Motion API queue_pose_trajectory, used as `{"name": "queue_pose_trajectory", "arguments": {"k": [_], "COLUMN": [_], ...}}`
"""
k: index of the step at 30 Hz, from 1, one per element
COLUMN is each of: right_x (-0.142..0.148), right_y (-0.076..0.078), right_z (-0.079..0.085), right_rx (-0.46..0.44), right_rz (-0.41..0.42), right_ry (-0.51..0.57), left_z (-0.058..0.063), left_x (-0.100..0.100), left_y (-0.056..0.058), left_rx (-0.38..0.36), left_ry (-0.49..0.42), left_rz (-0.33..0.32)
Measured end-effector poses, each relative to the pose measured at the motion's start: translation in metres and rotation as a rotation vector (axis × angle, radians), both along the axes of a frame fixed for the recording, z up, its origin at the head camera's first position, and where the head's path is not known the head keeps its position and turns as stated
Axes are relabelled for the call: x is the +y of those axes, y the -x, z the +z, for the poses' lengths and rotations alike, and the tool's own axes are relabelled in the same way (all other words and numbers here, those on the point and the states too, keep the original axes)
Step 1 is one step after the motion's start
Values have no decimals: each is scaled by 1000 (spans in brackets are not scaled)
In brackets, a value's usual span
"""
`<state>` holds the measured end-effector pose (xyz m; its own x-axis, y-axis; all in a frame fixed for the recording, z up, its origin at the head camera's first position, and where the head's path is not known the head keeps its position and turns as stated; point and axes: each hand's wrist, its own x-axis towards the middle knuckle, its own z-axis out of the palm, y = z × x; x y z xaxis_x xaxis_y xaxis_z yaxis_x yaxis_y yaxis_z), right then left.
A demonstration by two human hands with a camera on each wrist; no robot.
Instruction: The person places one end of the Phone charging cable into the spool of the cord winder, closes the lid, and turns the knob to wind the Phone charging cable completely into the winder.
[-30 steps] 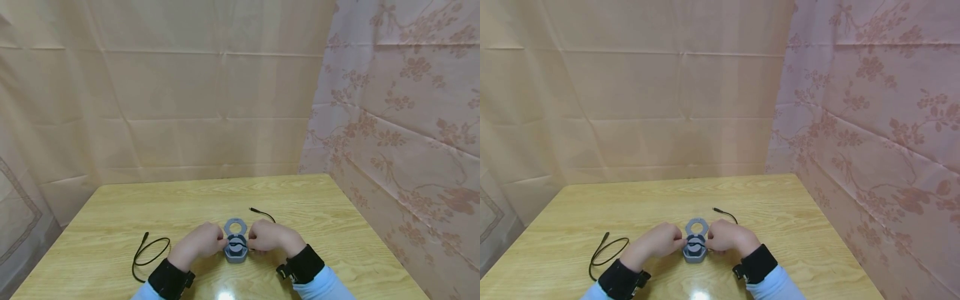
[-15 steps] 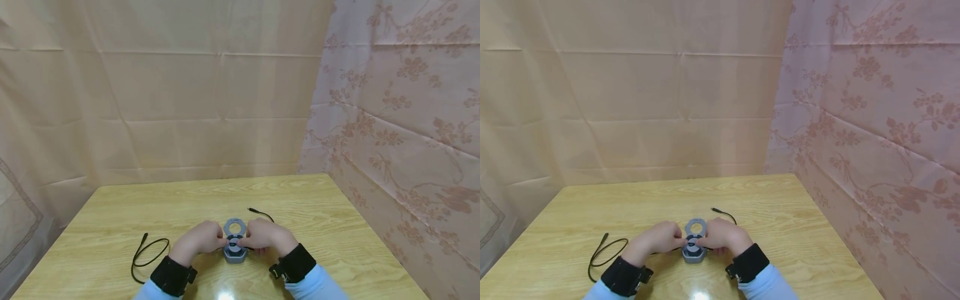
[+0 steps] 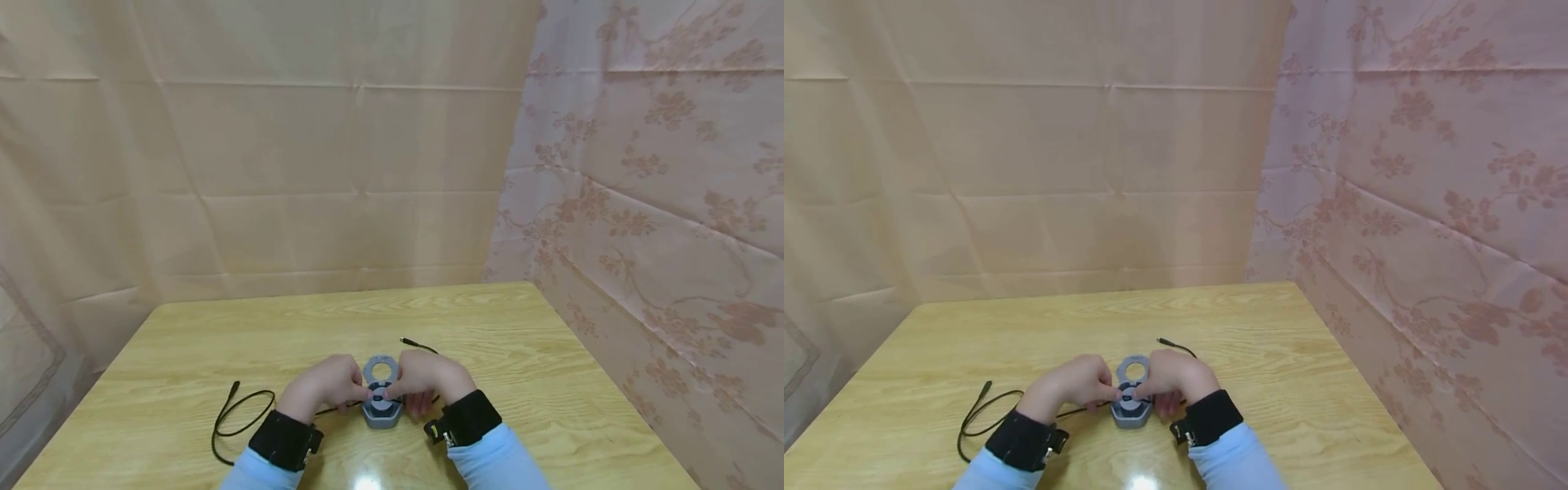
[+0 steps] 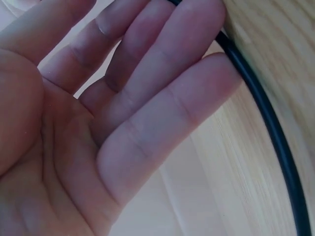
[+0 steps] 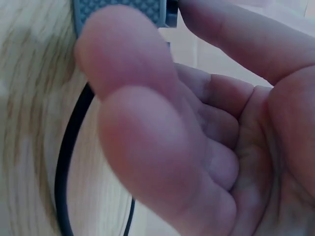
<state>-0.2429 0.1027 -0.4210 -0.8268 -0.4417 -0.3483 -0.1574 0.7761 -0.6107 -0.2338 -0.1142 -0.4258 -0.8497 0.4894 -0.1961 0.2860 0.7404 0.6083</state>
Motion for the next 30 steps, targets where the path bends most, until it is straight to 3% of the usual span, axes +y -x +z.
{"name": "queue_pose_trajectory", "arguments": {"k": [17, 30], "right_x": [2, 6], "right_y": [6, 3], "right_z": [-4, -4], "right_rx": [-83, -73], "right_rz": [11, 52], "right_ry": [40, 115], "left_z": [-1, -5], "left_x": [0, -5], "left_y": [1, 2], "left_rx": [-56, -110], "left_ry": [-51, -54], "left_rz": [40, 42]}}
